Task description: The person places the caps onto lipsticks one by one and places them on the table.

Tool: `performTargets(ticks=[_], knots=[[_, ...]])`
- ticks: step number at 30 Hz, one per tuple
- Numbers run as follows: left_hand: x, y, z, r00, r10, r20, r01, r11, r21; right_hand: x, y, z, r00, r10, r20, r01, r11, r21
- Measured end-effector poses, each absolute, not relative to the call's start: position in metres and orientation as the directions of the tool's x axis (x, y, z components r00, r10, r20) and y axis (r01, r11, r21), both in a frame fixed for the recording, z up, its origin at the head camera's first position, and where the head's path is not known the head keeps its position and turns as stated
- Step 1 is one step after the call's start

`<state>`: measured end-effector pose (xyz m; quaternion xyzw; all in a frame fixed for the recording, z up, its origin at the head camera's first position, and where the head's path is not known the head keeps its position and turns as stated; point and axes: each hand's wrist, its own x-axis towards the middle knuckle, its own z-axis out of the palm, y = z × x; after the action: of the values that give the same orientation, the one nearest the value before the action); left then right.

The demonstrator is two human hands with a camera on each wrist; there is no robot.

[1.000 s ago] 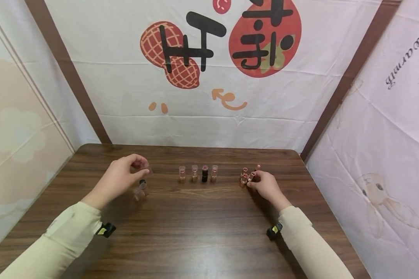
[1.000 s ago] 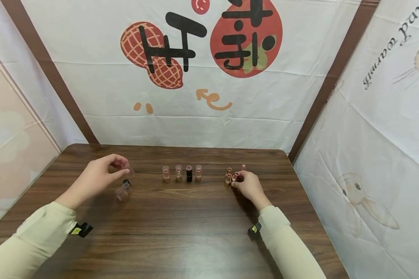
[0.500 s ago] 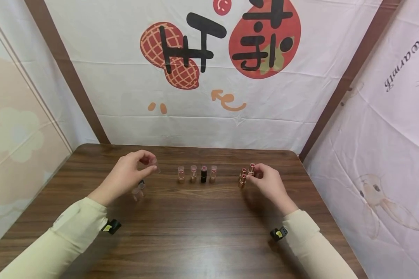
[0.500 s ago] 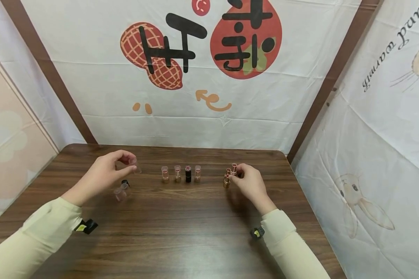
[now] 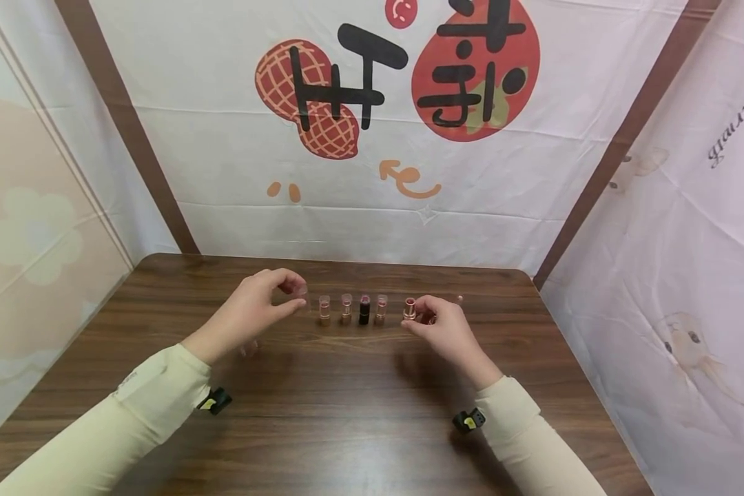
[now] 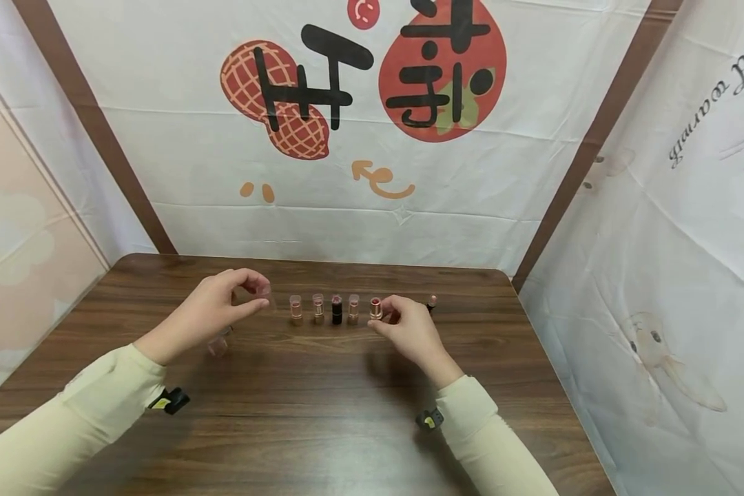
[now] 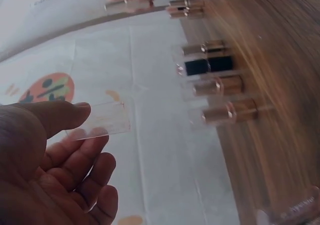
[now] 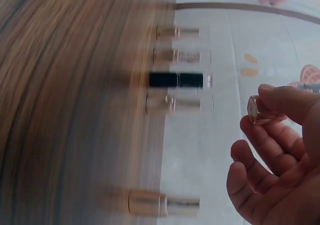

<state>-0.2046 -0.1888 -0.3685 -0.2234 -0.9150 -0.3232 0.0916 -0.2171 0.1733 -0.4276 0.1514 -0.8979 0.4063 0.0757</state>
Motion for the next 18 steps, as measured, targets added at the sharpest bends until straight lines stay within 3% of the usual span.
performTargets(ticks=[18], knots=[[-0.201, -0.148, -0.345, -0.842, 0.42, 0.338, 0.538, 0.615, 0.576, -0.221, 0.11, -0.452, -0.895, -0.384, 0.227, -0.403, 0.476, -0.782]])
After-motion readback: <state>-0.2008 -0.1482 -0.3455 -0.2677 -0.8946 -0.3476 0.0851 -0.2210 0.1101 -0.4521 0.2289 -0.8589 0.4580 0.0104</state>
